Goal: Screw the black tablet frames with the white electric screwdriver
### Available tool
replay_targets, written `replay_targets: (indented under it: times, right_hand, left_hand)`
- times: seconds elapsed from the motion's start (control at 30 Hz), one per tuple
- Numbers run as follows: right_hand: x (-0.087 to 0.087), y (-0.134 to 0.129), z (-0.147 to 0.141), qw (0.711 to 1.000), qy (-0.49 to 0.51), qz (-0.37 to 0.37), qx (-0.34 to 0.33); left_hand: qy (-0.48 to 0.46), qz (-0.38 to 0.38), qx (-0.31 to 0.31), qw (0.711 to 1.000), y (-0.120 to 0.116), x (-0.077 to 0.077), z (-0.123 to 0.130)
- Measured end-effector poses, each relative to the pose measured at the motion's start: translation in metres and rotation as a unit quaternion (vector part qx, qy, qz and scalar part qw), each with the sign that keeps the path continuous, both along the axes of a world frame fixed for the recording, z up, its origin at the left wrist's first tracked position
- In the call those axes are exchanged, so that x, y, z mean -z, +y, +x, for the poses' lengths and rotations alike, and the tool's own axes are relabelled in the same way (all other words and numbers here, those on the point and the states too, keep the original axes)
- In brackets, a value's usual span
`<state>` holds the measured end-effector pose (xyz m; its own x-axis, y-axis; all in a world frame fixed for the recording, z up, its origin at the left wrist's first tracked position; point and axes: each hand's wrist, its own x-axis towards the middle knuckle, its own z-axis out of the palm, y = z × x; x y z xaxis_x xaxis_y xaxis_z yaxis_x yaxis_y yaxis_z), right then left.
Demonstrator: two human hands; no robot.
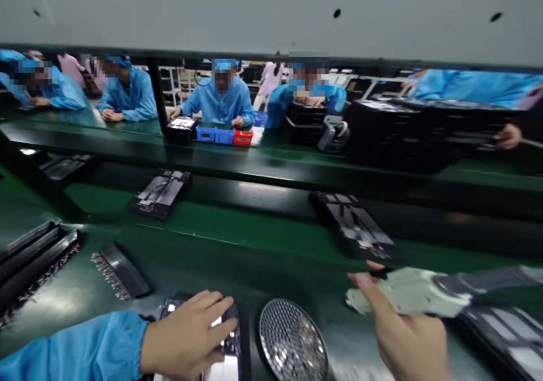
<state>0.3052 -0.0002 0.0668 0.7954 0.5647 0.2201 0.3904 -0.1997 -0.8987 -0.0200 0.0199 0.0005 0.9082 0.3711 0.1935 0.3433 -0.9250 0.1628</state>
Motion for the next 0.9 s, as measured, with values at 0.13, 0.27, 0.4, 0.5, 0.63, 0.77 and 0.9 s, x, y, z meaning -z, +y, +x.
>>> replay_targets:
  times: [0.13,0.27,0.4,0.5,0.63,0.77,0.9]
  right_hand:
    - [-0.019,-0.014,-0.029,0.981,0.098,0.151,-0.068]
    - [-0.009,-0.033,-0.046,0.987,0.070,0.128,-0.063]
    - [-0.003,-0.049,-0.069,0.965,0.096,0.165,-0.179]
    - [0.000,-0.052,-0.083,0.953,0.100,0.186,-0.217]
    - [0.009,-0.051,-0.088,0.936,0.117,0.191,-0.272]
    - [0.018,-0.049,-0.092,0.929,0.113,0.195,-0.293]
    - [0.022,-0.048,-0.096,0.929,0.108,0.194,-0.297]
  left_hand:
    - [-0.031,-0.012,0.013,0.999,0.005,0.003,0.009]
    - [-0.047,-0.009,0.025,0.999,0.009,0.007,0.012]
    - [-0.060,-0.021,0.009,0.998,0.011,0.009,0.008]
    - [-0.065,-0.028,0.016,0.997,0.009,0.007,0.007]
    - [-0.042,0.014,0.017,0.999,0.003,0.002,0.011]
    - [-0.023,0.019,0.003,1.000,-0.004,-0.004,0.014]
    - [-0.031,0.011,0.006,0.999,-0.006,-0.006,0.014]
